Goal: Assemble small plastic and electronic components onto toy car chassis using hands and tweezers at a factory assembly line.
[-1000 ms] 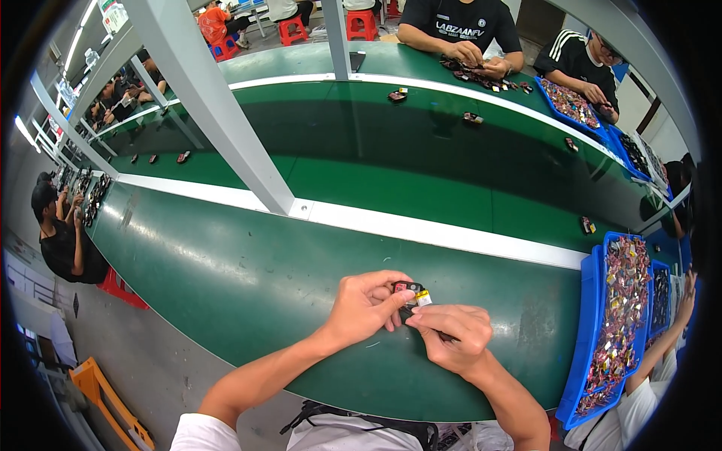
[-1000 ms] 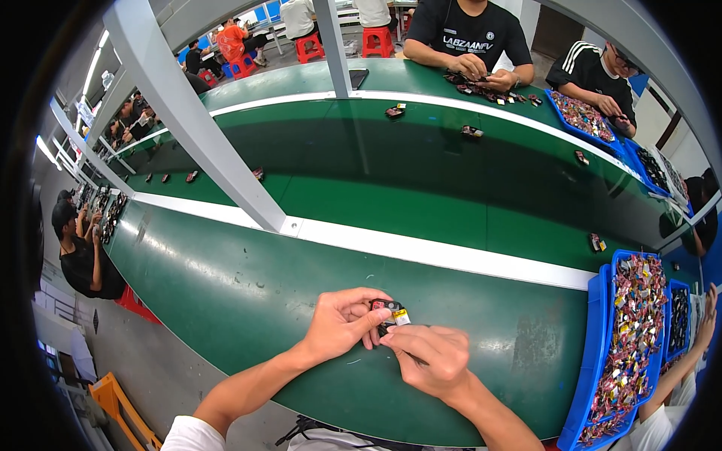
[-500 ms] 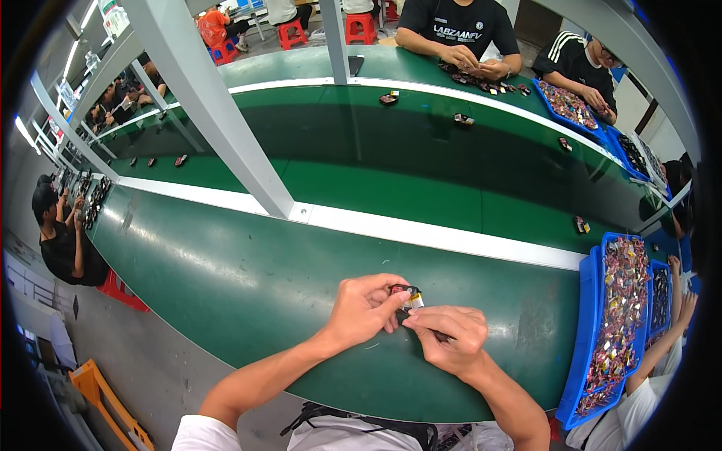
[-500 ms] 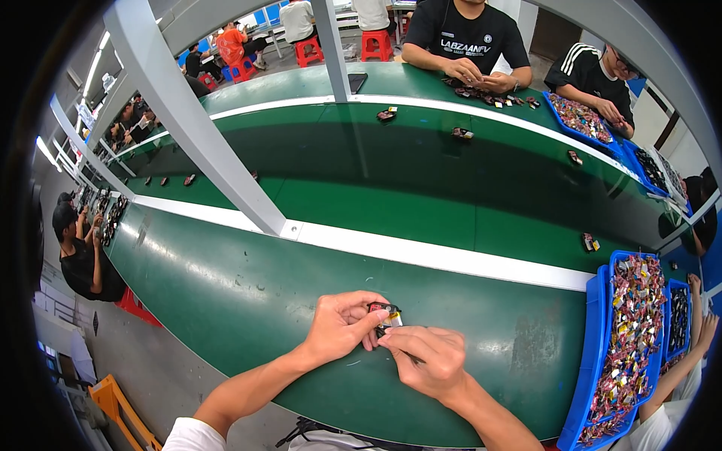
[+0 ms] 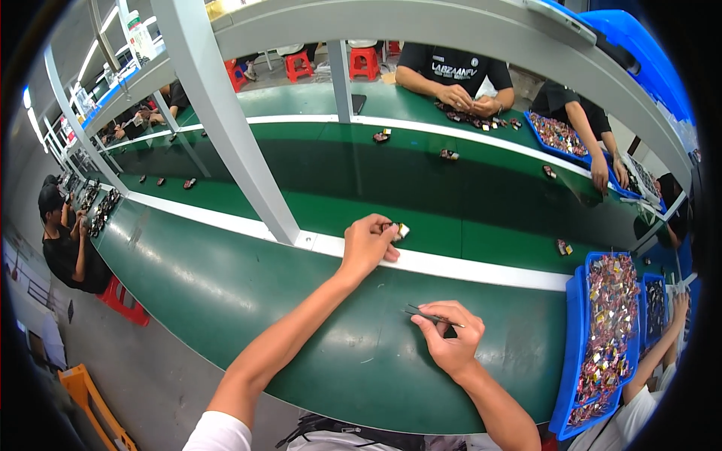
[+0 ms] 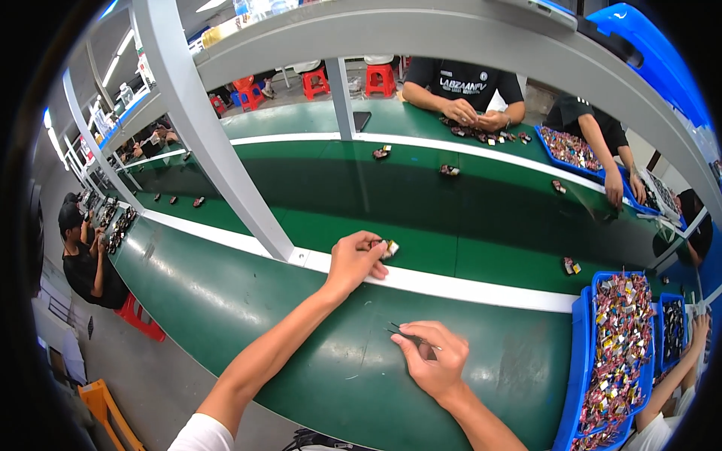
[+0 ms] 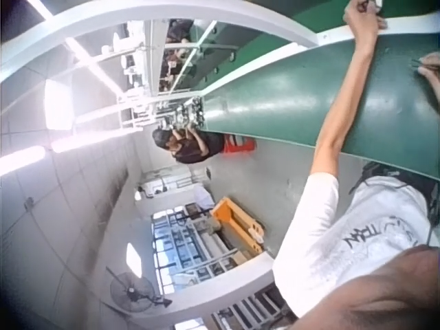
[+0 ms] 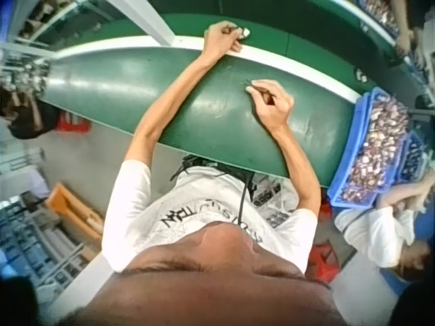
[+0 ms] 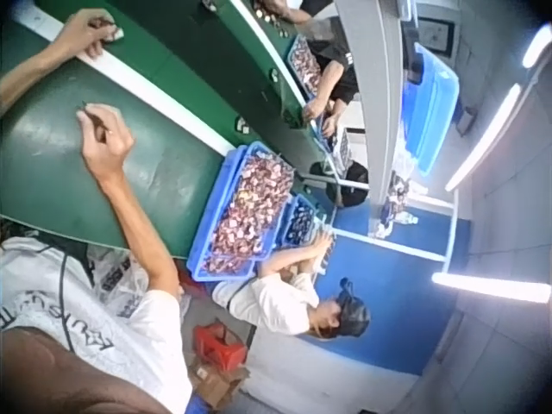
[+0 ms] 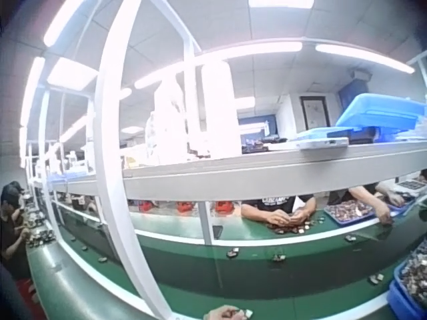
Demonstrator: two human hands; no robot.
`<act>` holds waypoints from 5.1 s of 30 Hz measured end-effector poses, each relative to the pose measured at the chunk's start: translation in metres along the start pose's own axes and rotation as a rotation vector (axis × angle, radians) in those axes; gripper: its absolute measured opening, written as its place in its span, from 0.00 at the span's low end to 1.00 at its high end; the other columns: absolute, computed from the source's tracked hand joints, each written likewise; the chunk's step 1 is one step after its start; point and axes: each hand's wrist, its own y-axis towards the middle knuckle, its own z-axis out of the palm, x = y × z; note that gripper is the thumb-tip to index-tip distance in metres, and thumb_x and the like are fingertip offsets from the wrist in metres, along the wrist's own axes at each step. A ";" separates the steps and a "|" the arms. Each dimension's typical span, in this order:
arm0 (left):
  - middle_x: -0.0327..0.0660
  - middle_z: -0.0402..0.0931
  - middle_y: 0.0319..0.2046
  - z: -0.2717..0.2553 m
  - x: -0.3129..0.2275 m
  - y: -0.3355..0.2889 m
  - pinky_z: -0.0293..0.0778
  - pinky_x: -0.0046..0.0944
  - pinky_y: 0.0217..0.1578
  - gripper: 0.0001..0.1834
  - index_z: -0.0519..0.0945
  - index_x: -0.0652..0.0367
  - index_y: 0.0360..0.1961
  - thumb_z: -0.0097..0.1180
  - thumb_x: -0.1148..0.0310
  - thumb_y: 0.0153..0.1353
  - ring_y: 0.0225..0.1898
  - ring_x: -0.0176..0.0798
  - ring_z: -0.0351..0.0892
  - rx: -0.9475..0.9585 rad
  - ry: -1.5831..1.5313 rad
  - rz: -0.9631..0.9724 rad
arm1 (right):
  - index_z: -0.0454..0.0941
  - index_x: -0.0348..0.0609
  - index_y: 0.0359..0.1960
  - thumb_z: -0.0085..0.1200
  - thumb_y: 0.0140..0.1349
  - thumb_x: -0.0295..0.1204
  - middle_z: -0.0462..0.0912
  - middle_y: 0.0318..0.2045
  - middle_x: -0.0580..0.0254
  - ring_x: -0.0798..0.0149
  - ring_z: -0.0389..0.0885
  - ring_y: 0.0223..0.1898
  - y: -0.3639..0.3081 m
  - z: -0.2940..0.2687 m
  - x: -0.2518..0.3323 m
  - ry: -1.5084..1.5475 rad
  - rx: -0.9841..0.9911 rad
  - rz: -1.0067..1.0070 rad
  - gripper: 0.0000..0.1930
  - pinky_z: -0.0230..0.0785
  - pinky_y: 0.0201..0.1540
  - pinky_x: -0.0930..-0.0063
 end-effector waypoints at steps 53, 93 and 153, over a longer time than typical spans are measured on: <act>0.40 0.80 0.35 -0.020 0.010 -0.130 0.79 0.39 0.25 0.09 0.85 0.62 0.38 0.66 0.81 0.55 0.27 0.43 0.83 0.224 0.426 0.634 | 0.86 0.39 0.32 0.73 0.50 0.19 0.89 0.31 0.59 0.80 0.68 0.13 -0.002 0.000 -0.001 0.052 0.184 0.103 0.09 0.59 0.16 0.84; 0.38 0.85 0.35 -0.021 0.013 -0.129 0.82 0.37 0.28 0.13 0.86 0.60 0.38 0.67 0.82 0.50 0.31 0.42 0.87 0.152 0.504 0.752 | 0.86 0.39 0.33 0.72 0.50 0.18 0.89 0.34 0.58 0.80 0.70 0.13 -0.001 0.000 0.000 0.062 0.200 0.112 0.10 0.60 0.16 0.83; 0.45 0.82 0.43 -0.016 -0.011 -0.133 0.69 0.30 0.21 0.22 0.85 0.62 0.46 0.59 0.84 0.46 0.21 0.30 0.76 0.206 0.339 0.436 | 0.87 0.39 0.34 0.73 0.53 0.22 0.86 0.27 0.66 0.82 0.64 0.14 -0.004 0.001 -0.007 0.086 0.089 0.289 0.08 0.57 0.18 0.83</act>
